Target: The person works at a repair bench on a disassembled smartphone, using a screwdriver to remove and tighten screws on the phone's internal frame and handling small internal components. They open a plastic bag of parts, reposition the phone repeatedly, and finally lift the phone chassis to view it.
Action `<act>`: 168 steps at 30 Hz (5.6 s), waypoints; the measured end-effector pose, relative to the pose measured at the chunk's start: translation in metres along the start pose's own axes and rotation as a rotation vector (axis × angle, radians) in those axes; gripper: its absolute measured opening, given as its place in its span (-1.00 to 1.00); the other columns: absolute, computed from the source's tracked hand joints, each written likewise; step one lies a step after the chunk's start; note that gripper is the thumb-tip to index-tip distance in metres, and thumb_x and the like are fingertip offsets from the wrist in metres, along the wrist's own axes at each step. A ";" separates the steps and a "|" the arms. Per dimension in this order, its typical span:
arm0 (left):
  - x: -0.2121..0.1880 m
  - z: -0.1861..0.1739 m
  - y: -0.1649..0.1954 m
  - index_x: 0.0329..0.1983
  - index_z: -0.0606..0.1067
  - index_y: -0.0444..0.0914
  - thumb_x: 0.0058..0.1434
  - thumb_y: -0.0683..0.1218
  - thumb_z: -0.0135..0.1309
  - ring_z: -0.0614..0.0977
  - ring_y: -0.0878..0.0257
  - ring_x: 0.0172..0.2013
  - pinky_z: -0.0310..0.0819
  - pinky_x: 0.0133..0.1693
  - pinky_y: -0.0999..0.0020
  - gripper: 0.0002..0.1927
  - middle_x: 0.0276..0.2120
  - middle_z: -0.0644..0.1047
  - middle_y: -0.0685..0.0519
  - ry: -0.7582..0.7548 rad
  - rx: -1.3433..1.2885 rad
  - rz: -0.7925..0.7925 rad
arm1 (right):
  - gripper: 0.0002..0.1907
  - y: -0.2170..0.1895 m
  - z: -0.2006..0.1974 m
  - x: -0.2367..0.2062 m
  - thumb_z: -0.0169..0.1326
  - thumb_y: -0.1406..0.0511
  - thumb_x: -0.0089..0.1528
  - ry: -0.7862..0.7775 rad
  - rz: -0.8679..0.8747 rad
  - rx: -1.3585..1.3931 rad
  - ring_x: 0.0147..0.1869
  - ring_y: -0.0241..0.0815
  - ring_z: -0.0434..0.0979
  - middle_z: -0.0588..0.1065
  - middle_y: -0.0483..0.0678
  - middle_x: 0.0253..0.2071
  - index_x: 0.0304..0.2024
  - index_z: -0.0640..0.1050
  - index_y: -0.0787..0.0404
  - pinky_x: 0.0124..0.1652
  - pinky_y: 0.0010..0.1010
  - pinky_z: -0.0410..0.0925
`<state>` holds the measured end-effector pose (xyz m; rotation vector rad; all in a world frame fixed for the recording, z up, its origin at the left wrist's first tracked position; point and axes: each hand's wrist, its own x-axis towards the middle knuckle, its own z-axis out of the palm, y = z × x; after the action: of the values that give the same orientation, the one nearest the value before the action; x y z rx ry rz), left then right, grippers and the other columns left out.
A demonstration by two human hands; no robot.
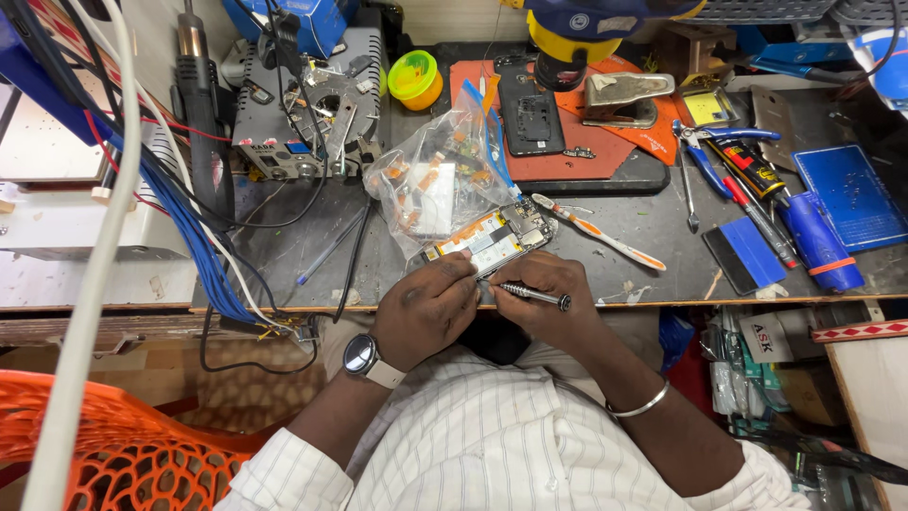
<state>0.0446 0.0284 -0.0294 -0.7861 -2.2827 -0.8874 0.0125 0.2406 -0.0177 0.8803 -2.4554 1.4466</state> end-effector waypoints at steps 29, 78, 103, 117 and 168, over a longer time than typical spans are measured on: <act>0.001 -0.003 0.003 -0.25 0.61 -0.33 0.19 -0.18 0.24 0.67 0.08 0.01 0.61 0.00 0.23 -0.89 -0.12 0.61 0.00 0.004 -0.012 -0.014 | -0.90 0.006 -0.005 0.000 0.27 0.44 0.12 0.064 -0.285 -0.276 -0.37 -0.30 0.60 0.59 -0.08 -0.36 -0.38 0.58 0.25 -0.39 -0.53 0.45; 0.025 0.037 0.025 -0.54 0.38 -0.24 0.07 -0.09 0.36 0.49 0.01 -0.32 0.38 -0.26 0.08 -0.66 -0.44 0.42 0.01 0.182 0.040 -0.381 | -0.78 0.026 -0.020 -0.020 0.19 0.35 0.31 0.218 0.397 0.326 -0.36 -0.53 0.38 0.55 -0.19 -0.36 -0.02 0.64 0.33 -0.41 -0.70 0.24; 0.020 0.037 0.030 -0.52 0.38 -0.27 0.09 -0.16 0.30 0.50 -0.05 -0.27 0.40 -0.21 0.03 -0.72 -0.42 0.43 -0.04 0.183 0.028 -0.358 | -0.86 0.000 -0.019 -0.010 0.22 0.35 0.27 0.237 -0.005 -0.195 -0.53 -0.24 0.49 0.55 0.02 -0.41 -0.15 0.59 0.28 -0.48 -0.42 0.35; 0.016 0.034 0.024 -0.49 0.36 -0.27 0.11 -0.16 0.29 0.51 -0.04 -0.27 0.40 -0.21 0.04 -0.71 -0.40 0.42 -0.03 0.180 -0.034 -0.349 | -0.61 0.003 0.000 -0.006 0.40 0.21 0.11 0.234 0.035 -0.391 -0.50 -0.14 0.43 0.43 0.00 -0.47 -0.17 0.54 0.27 -0.47 -0.31 0.32; 0.023 0.021 -0.026 -0.40 0.39 -0.30 0.13 -0.26 0.24 0.51 0.01 -0.24 0.42 -0.17 0.12 -0.79 -0.36 0.42 -0.01 0.120 -0.277 -0.472 | -0.58 0.028 0.004 0.005 0.26 0.24 0.17 -0.219 -0.243 -0.582 -0.28 -0.09 0.37 0.42 -0.06 -0.29 0.09 0.60 0.14 -0.25 -0.17 0.20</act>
<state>0.0054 0.0356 -0.0377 -0.2858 -2.3020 -1.4445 -0.0064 0.2451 -0.0390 1.1782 -2.5785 0.5267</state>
